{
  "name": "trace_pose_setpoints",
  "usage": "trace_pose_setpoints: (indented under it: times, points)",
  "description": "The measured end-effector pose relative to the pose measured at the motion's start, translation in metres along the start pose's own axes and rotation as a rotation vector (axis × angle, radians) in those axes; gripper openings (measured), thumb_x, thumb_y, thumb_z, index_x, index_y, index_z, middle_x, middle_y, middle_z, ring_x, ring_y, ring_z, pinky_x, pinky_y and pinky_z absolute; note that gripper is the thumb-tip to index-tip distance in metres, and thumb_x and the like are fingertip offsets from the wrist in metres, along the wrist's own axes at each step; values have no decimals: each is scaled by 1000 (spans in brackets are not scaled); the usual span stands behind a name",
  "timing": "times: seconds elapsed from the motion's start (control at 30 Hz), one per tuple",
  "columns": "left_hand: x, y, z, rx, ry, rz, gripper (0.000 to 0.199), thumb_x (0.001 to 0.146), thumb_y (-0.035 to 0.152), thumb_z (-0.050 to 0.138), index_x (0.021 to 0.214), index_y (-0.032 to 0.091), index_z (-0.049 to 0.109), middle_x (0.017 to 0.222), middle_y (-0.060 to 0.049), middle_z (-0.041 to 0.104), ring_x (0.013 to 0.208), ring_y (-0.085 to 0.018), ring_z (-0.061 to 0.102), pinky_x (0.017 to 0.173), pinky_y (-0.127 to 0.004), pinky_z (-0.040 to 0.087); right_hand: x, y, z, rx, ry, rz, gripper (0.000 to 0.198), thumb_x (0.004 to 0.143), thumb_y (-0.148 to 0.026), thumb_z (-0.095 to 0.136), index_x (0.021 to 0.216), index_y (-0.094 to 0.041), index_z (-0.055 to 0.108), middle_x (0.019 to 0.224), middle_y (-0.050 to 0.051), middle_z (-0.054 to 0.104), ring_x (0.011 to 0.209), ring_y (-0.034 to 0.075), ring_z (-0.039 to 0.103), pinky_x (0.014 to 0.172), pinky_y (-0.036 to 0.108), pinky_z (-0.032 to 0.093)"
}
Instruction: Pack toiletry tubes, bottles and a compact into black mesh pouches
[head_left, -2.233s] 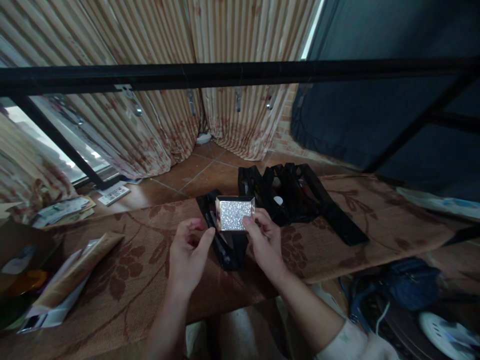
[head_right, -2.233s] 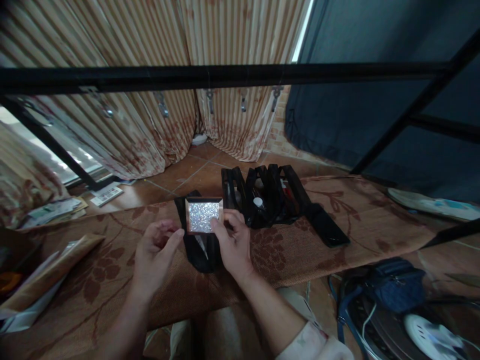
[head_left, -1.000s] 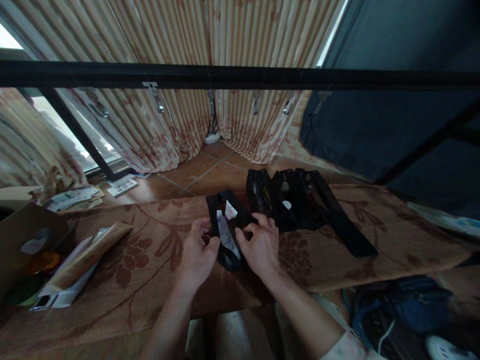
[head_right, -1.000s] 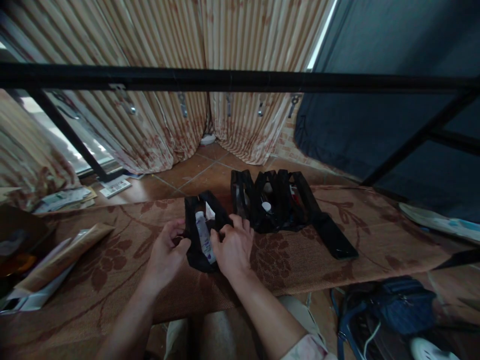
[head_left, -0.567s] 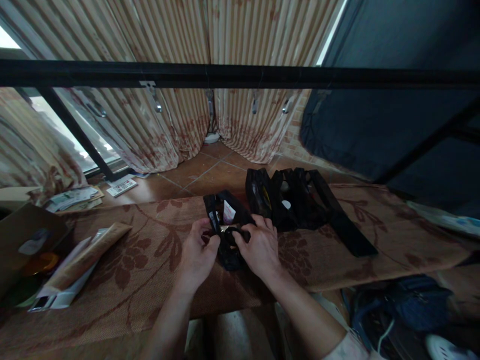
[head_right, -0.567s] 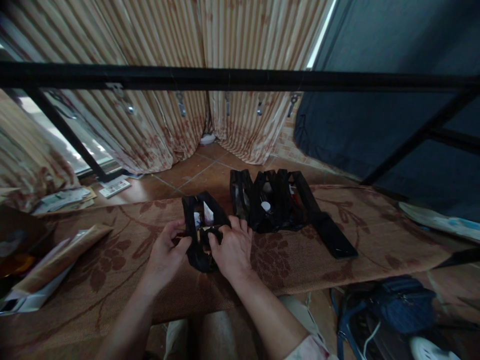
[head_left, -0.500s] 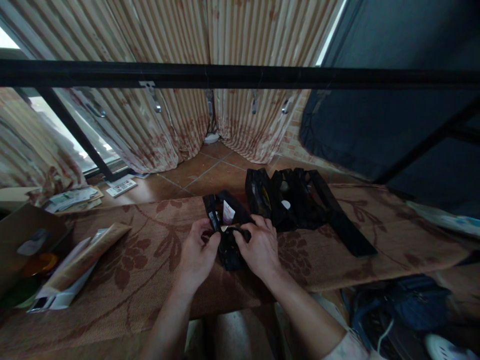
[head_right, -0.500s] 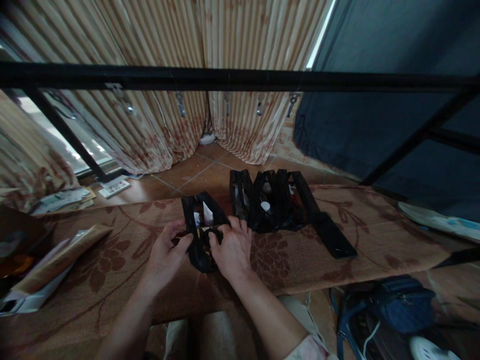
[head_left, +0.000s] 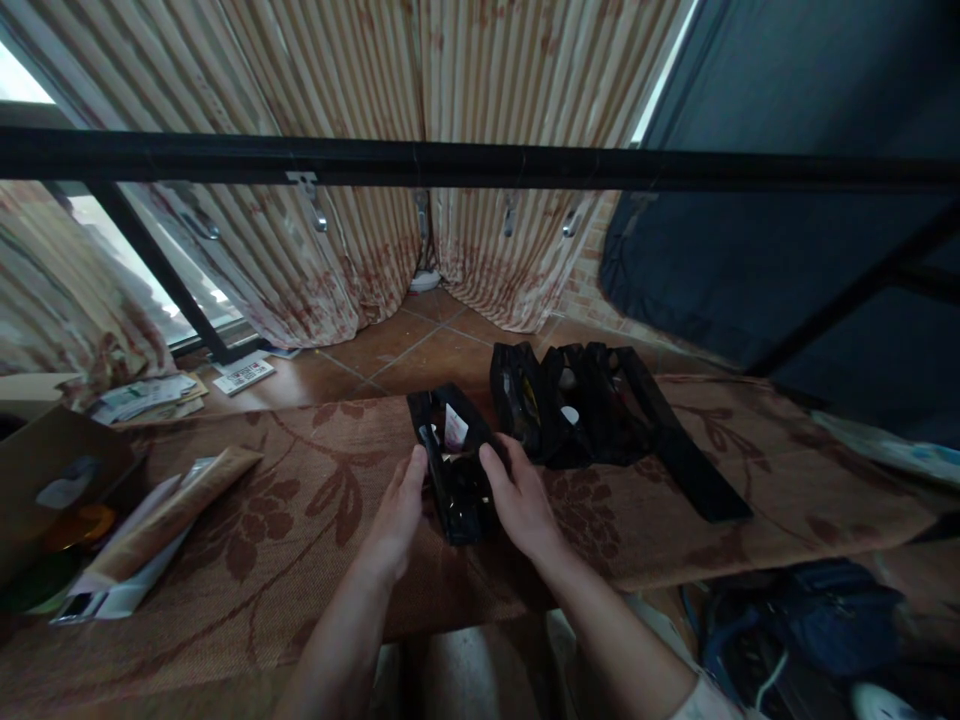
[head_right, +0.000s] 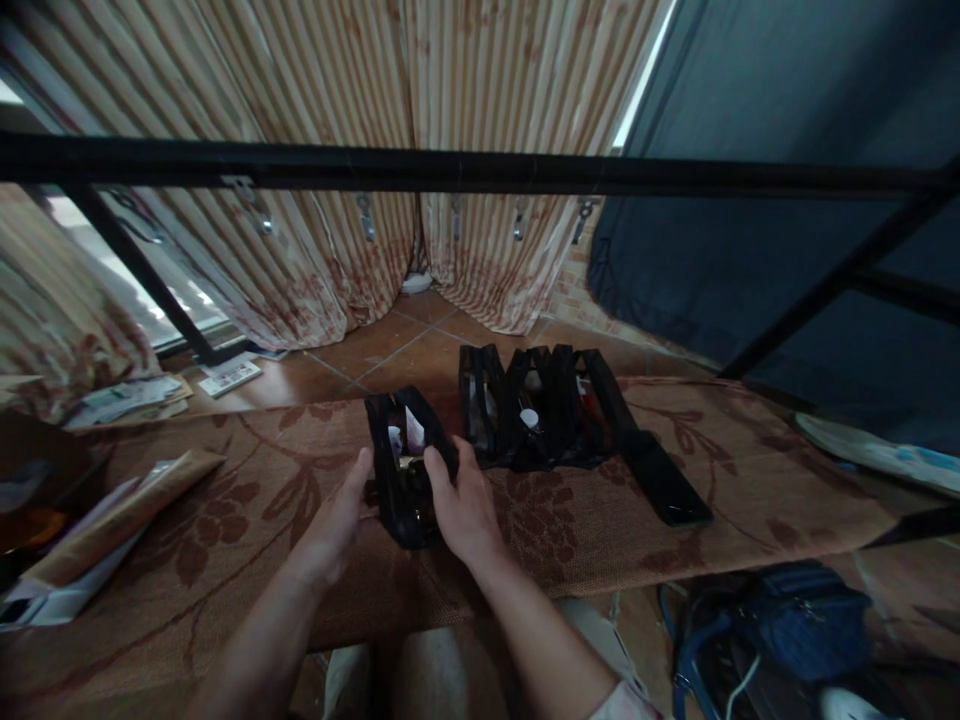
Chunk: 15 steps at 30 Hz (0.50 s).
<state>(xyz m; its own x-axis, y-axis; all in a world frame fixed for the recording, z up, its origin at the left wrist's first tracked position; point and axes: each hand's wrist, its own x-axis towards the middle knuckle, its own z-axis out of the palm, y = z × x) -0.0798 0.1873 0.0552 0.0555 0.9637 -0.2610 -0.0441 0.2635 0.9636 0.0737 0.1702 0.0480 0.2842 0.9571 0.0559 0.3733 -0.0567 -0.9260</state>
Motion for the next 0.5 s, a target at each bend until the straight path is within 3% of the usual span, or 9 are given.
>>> trace_pose_setpoints:
  times: [0.1, 0.23, 0.37, 0.5]
  points:
    - [-3, 7, 2, -115, -50, -176, 67, 82, 72, 44, 118, 19, 62, 110, -11, 71, 96, -26, 66, 77, -36, 49, 3, 4, -1, 104, -49, 5, 48, 93, -58, 41, 114, -21, 65, 104, 7, 72, 101, 25, 66, 87, 37, 49]
    - [-3, 10, 1, -193, -90, -148, 61, 81, 68, 51, 117, 21, 65, 121, -9, 68, 106, -24, 63, 84, -35, 46, 3, 5, 1, 179, -125, -24, 46, 93, -57, 42, 111, -22, 66, 103, 4, 72, 100, 22, 65, 88, 35, 48]
    - [0, 9, -1, -212, -11, -80, 59, 75, 62, 64, 112, 17, 67, 115, -10, 70, 104, -25, 63, 88, -34, 46, 1, 3, -1, 194, -127, -8, 44, 92, -56, 46, 115, -22, 63, 105, 4, 72, 101, 20, 64, 89, 33, 47]
    - [0, 11, -9, -172, -23, -98, 59, 77, 61, 60, 116, 17, 66, 118, -11, 69, 107, -27, 63, 89, -37, 46, 0, 3, -7, 167, -111, -32, 44, 94, -55, 43, 113, -21, 64, 102, 4, 71, 98, 20, 64, 88, 31, 47]
